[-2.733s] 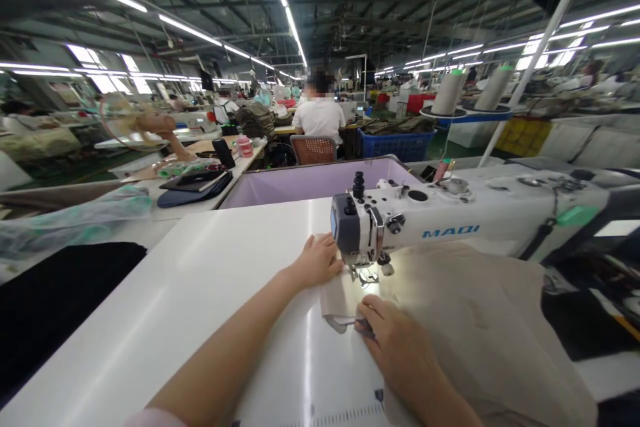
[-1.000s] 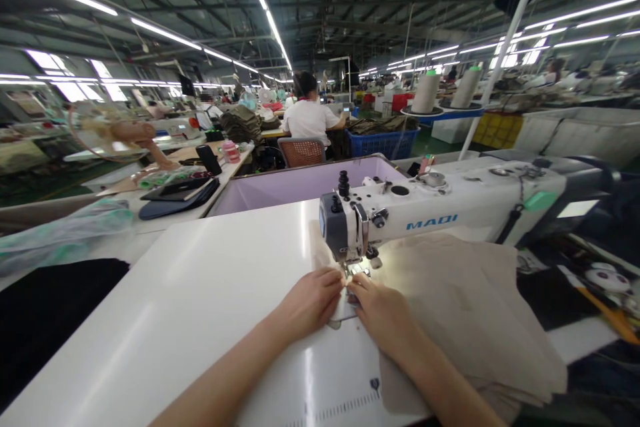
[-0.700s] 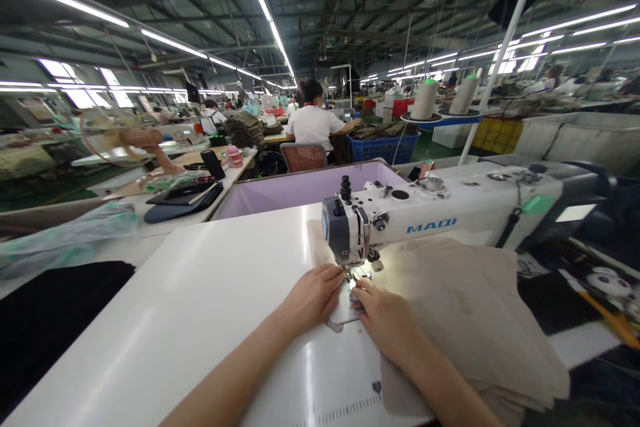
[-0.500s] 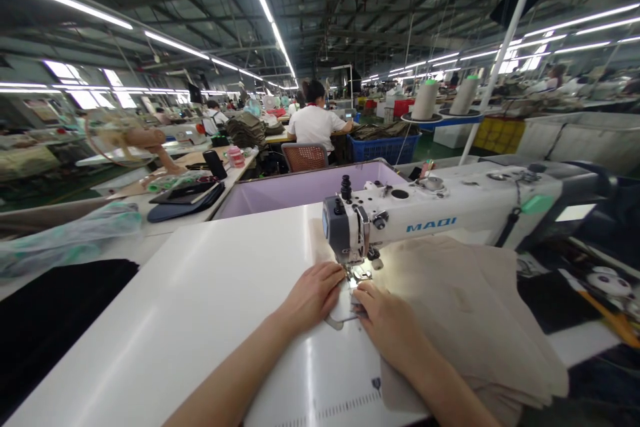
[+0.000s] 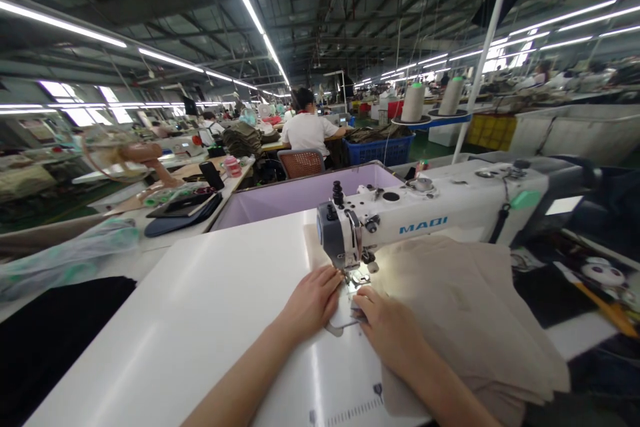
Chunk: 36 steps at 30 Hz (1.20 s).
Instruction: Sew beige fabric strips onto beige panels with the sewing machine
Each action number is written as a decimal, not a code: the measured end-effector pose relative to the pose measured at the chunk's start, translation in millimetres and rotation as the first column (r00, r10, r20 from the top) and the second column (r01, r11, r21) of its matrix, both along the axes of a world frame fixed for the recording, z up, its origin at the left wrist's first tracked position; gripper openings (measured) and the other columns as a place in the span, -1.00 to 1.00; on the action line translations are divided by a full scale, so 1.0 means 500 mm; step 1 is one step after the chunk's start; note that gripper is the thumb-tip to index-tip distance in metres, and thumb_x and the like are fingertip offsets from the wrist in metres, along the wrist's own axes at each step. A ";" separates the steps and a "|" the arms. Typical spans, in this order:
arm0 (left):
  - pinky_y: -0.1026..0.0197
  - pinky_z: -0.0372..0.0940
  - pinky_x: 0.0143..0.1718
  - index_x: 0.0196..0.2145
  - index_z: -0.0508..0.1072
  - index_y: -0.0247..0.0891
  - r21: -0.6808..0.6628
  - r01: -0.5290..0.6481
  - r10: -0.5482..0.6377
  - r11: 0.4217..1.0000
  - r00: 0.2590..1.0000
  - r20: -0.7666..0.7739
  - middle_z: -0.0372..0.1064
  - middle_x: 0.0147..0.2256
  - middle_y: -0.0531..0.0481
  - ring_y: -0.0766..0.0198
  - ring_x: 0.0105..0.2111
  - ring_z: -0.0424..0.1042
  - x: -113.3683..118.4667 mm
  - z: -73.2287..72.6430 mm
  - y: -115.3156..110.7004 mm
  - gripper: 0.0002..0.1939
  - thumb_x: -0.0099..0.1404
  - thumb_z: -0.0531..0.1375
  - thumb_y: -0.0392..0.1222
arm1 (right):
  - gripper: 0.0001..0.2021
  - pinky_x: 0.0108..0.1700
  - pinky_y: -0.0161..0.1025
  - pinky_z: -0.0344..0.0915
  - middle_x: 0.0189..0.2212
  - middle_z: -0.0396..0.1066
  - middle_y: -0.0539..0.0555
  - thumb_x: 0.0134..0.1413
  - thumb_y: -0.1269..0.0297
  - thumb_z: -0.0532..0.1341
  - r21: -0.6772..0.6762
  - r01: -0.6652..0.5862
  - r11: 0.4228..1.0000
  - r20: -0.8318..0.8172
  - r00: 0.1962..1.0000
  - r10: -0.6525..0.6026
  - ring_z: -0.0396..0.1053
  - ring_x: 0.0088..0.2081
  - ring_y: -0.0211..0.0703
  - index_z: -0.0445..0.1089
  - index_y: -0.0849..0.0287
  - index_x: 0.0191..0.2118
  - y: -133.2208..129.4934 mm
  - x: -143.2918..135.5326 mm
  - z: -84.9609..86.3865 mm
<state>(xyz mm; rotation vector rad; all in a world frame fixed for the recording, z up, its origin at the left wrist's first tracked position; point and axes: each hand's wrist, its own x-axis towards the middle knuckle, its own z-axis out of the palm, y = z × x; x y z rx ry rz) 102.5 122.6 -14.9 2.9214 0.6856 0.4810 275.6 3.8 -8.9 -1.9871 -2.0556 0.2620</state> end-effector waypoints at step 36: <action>-0.05 0.33 -0.01 0.07 0.41 -0.22 0.008 -0.161 0.161 0.987 0.982 -0.097 0.44 0.04 -0.17 -0.01 0.02 0.37 0.036 0.003 -0.095 -0.71 0.43 0.11 -0.25 | -0.65 -0.05 -0.25 0.34 0.03 0.50 0.04 0.14 0.56 0.11 0.009 -0.038 0.999 -0.111 0.993 0.038 0.50 -0.04 -0.08 0.49 0.09 -0.04 -0.017 0.008 -0.006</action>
